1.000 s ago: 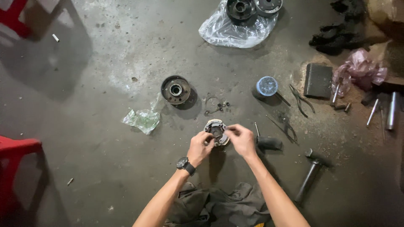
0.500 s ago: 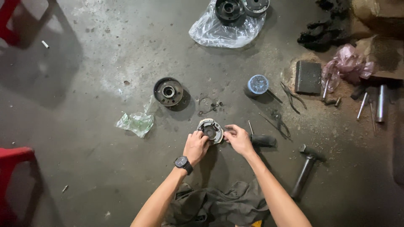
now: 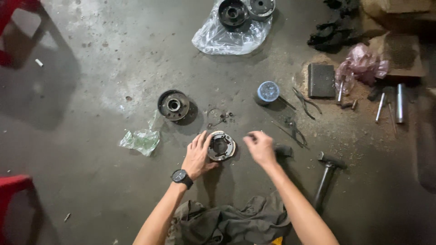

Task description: The person sits on the workshop floor assembling a motorcycle clutch hub. They fit clutch shoes and springs into the hub, use pliers and a screwdriver to hook and seat the springs, then stand up and carry a part over to a bench machine.

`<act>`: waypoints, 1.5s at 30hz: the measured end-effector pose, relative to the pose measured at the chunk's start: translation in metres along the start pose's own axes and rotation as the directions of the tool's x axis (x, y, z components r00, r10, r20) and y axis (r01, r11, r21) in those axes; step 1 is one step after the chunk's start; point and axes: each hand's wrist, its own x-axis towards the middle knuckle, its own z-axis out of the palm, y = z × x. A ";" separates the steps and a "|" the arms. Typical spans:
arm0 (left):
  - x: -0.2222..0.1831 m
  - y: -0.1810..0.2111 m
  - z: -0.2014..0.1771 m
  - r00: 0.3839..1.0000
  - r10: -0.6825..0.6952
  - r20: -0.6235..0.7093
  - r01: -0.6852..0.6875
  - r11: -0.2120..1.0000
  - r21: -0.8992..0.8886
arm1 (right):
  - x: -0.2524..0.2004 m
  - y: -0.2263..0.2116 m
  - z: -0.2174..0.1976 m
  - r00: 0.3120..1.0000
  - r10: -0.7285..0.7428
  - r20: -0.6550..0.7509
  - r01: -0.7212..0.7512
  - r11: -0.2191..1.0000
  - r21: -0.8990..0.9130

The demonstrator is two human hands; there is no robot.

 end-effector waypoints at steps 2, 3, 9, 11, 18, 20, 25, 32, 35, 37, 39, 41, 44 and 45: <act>0.003 -0.004 -0.001 0.998 0.002 0.063 -0.005 0.999 0.050 | 0.018 0.036 -0.028 0.989 -0.053 -0.141 0.040 0.995 -0.093; 0.003 -0.005 -0.001 0.992 -0.009 0.129 -0.004 0.995 0.102 | 0.024 0.054 -0.041 0.957 -0.116 -0.265 0.067 0.980 -0.187; 0.016 0.008 -0.008 0.958 -0.011 0.285 -0.047 0.980 0.196 | 0.036 0.106 -0.081 0.978 -0.165 -0.129 0.047 0.773 -0.632; 0.019 0.003 -0.002 0.967 0.013 0.255 -0.073 0.971 0.227 | 0.037 0.110 -0.081 0.971 -0.216 -0.102 0.089 0.725 -0.683; 0.013 0.004 0.017 0.996 0.027 0.080 -0.037 0.991 0.129 | 0.012 0.032 -0.093 0.887 -0.461 -0.032 0.358 0.730 -0.583; 0.006 0.013 0.028 0.999 0.032 0.037 -0.036 0.993 0.114 | 0.002 0.015 -0.077 0.898 -0.439 0.015 0.374 0.747 -0.550; 0.001 0.026 0.041 1.000 -0.002 -0.010 0.003 0.993 0.117 | -0.020 -0.029 -0.037 0.912 -0.381 0.153 0.409 0.810 -0.420; -0.022 0.005 0.040 0.976 -0.081 -0.203 0.040 0.980 -0.195 | -0.009 -0.034 0.007 0.892 -0.317 0.321 0.437 0.783 -0.442; -0.026 -0.007 0.050 0.961 -0.138 -0.241 0.072 0.962 -0.263 | -0.005 -0.036 0.015 0.888 -0.299 0.350 0.441 0.772 -0.458; -0.025 -0.009 0.051 0.956 -0.142 -0.257 0.062 0.953 -0.297 | -0.004 -0.039 0.019 0.882 -0.296 0.366 0.447 0.772 -0.452; -0.019 -0.004 0.046 0.954 -0.145 -0.261 0.020 0.902 -0.431 | -0.004 -0.041 0.021 0.890 -0.258 0.375 0.408 0.818 -0.406; -0.005 0.001 0.042 0.965 -0.172 -0.198 0.066 0.890 -0.451 | -0.009 -0.039 0.024 0.912 -0.194 0.361 0.332 0.867 -0.373; 0.011 0.001 0.047 0.976 -0.201 -0.087 0.141 0.880 -0.453 | -0.022 -0.022 0.037 0.949 -0.054 0.311 0.140 0.955 -0.261; 0.016 -0.001 0.050 0.978 -0.206 -0.041 0.169 0.886 -0.433 | -0.027 -0.015 0.043 0.960 0.021 0.280 0.029 0.984 -0.173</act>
